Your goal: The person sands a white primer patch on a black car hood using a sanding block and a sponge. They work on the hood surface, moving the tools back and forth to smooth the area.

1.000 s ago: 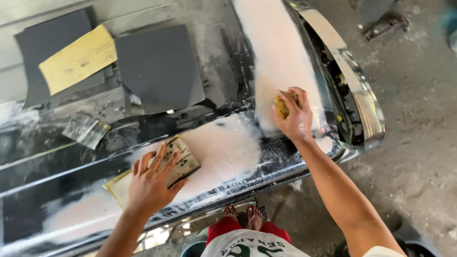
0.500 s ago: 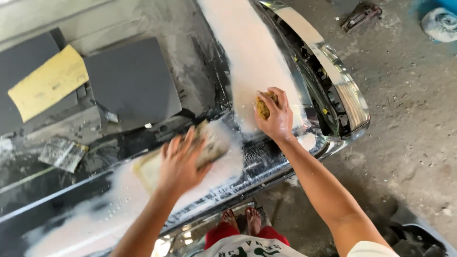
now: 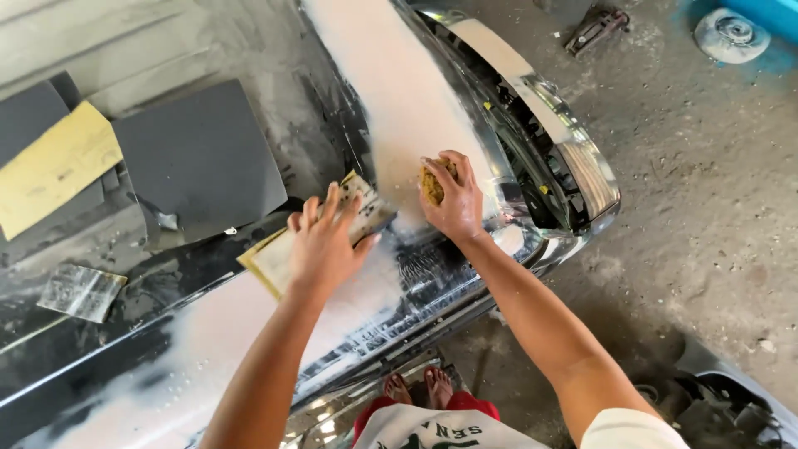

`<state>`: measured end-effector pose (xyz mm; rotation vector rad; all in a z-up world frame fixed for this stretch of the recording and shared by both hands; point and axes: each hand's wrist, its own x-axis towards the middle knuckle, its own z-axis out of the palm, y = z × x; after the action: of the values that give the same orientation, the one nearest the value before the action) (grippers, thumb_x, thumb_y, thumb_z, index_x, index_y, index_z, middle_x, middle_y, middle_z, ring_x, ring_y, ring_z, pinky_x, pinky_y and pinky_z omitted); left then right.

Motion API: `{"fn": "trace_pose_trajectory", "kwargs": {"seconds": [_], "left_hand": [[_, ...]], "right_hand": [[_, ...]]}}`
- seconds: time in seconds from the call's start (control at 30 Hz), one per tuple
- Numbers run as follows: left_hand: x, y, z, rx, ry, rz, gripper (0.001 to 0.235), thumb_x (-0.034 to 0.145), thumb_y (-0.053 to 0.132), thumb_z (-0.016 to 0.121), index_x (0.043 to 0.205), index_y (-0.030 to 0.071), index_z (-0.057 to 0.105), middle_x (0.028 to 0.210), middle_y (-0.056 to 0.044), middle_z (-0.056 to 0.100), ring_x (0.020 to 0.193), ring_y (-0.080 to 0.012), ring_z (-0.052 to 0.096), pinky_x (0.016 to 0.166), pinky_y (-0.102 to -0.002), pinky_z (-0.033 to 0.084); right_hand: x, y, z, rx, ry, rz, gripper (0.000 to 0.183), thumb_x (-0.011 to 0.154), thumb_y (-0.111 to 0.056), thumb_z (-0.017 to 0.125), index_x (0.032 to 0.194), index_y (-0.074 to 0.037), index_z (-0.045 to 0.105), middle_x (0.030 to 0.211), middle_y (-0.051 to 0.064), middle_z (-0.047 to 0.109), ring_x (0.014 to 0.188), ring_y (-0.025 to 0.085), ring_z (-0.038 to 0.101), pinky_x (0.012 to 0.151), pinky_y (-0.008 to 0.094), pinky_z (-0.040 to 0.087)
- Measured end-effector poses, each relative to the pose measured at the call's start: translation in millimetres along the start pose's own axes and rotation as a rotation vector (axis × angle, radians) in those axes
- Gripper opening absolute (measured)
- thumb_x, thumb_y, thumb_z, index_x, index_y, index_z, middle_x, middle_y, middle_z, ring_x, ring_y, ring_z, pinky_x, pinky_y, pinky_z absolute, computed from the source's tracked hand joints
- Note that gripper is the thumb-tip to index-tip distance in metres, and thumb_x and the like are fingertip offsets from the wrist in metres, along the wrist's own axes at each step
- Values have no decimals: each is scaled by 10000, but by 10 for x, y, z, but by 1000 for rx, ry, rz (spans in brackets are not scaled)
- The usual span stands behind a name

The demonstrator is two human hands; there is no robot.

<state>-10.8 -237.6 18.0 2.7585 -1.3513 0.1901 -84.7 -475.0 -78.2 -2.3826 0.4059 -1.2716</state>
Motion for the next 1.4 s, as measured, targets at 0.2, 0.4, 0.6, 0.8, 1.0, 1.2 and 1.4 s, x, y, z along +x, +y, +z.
{"fn": "trace_pose_trajectory", "kwargs": {"seconds": [0.2, 0.4, 0.6, 0.8, 1.0, 1.2, 1.4], "left_hand": [[-699, 108, -146, -80, -144, -60, 646, 883, 579, 539, 1433, 239, 528, 1578, -149, 380, 1380, -416, 390, 997, -623, 383], [-97, 75, 67, 73, 38, -4, 651, 892, 600, 555, 1434, 237, 539, 1536, -134, 433, 1344, -359, 434, 984, -585, 392], [-673, 102, -25, -2, -216, -58, 774, 931, 596, 478, 1557, 240, 196, 1632, -114, 161, 1439, -366, 211, 1120, -637, 234], [60, 102, -68, 37, -120, -85, 657, 917, 602, 489, 1474, 254, 479, 1590, -112, 361, 1395, -345, 379, 1023, -606, 361], [-726, 177, 122, 88, -2, -103, 664, 858, 611, 541, 1426, 268, 527, 1536, -120, 437, 1360, -349, 422, 996, -582, 409], [1, 94, 27, 63, 6, -95, 682, 884, 621, 525, 1455, 249, 510, 1540, -129, 429, 1324, -335, 412, 963, -549, 364], [-752, 220, 2, 52, -1, -107, 657, 905, 589, 515, 1468, 250, 494, 1545, -147, 424, 1328, -357, 431, 964, -579, 393]], "right_hand": [[-39, 76, 20, 4, -42, 17, 391, 824, -204, 774, 1204, -212, 686, 1273, 59, 526, 1169, 412, 591, 784, 543, 590], [-56, -23, -2, -7, -41, 14, 389, 847, -186, 758, 1228, -204, 680, 1294, 66, 513, 1200, 438, 563, 789, 560, 579], [20, 48, -35, -54, -120, -7, 488, 784, -200, 804, 1238, -186, 626, 1278, 76, 496, 1097, 280, 606, 641, 412, 661], [-77, 41, 59, -36, -83, 77, 407, 846, -231, 748, 1244, -232, 664, 1318, 53, 508, 1239, 412, 546, 825, 563, 581], [-108, 167, 125, -5, -86, 54, 378, 849, -216, 745, 1220, -221, 672, 1296, 60, 516, 1208, 448, 553, 785, 585, 585], [-132, 177, 144, -25, -45, 48, 427, 817, -212, 769, 1233, -234, 672, 1309, 44, 517, 1208, 444, 558, 791, 581, 589], [-82, 86, 83, -11, -27, 9, 393, 822, -191, 775, 1204, -226, 689, 1275, 51, 529, 1160, 426, 589, 769, 578, 582]]}}
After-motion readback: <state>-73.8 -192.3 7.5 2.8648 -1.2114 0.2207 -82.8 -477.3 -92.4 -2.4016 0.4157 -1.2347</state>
